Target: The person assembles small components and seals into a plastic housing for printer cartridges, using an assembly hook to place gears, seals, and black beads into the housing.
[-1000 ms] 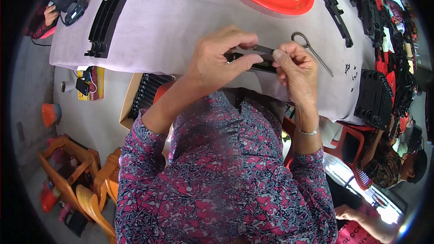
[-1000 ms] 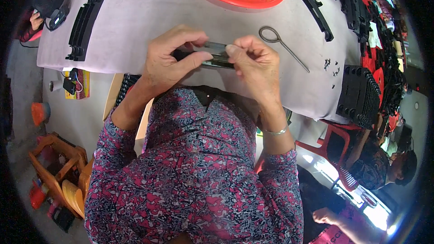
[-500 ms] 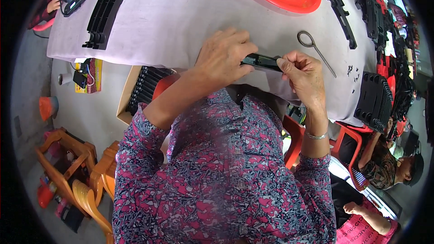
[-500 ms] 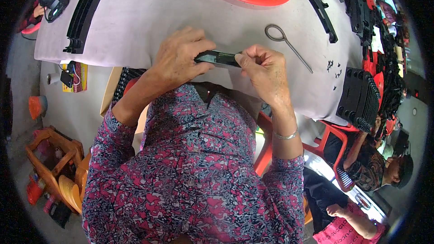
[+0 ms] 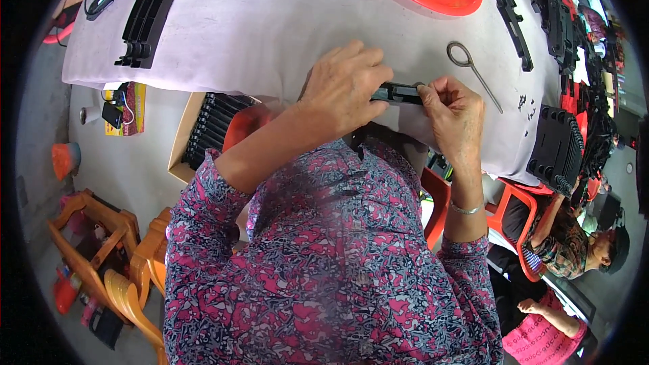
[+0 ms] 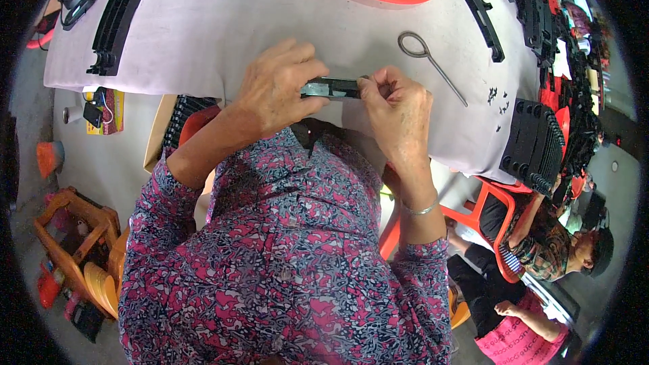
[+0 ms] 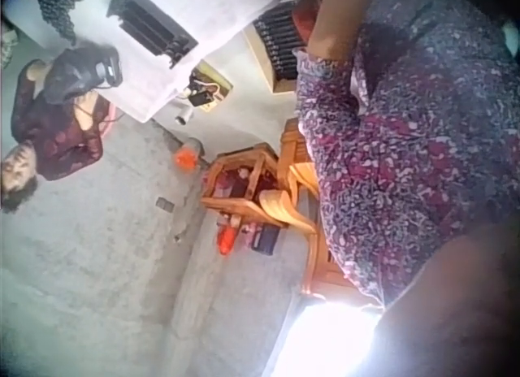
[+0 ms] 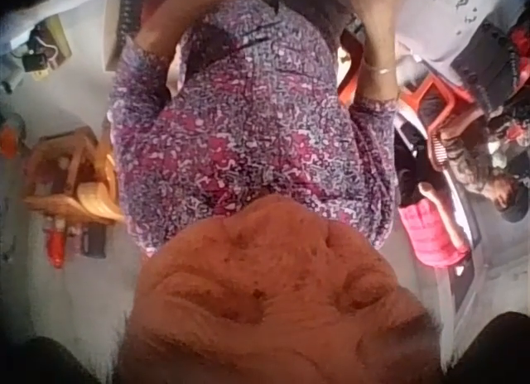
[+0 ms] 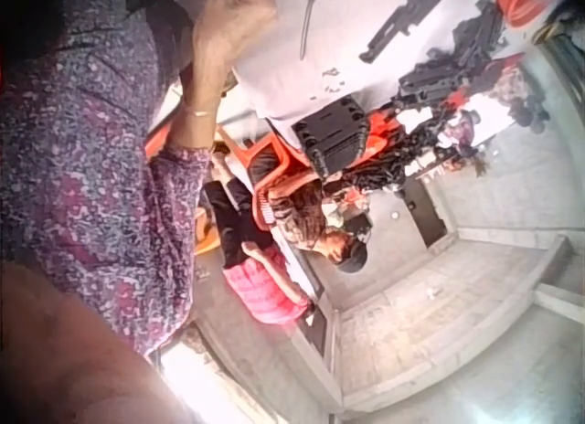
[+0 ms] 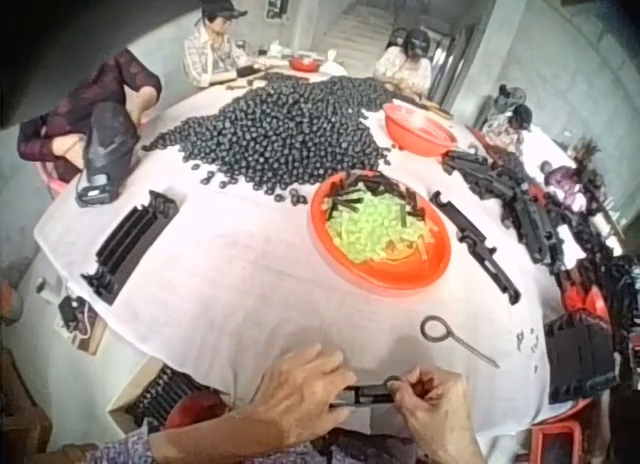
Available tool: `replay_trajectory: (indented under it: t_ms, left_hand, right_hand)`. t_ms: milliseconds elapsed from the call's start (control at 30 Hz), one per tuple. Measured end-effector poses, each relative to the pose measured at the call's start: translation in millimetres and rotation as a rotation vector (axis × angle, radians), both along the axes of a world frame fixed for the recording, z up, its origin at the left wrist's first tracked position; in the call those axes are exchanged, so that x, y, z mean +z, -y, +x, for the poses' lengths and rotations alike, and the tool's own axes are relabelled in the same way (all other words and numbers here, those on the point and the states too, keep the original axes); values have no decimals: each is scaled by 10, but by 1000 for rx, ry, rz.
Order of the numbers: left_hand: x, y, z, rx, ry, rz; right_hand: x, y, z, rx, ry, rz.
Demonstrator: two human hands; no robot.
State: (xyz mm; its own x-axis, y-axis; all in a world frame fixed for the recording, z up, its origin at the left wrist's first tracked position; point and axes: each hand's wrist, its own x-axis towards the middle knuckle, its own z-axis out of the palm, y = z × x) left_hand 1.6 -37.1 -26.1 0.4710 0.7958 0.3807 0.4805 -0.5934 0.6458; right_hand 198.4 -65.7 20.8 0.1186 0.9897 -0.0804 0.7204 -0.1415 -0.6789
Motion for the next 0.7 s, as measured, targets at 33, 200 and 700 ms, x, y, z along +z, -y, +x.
replay_trajectory:
  t_ms: [33, 200, 700]
  left_hand:
    - [-9, 1, 3, 1, 2, -2]
    - [-28, 3, 11, 7, -39, -15]
    - [-70, 42, -13, -128, -37, 236]
  right_hand:
    - [10, 3, -23, -21, 4, 3]
    - [6, 31, -80, -50, 89, 34]
    - [-90, 81, -93, -99, 76, 120]
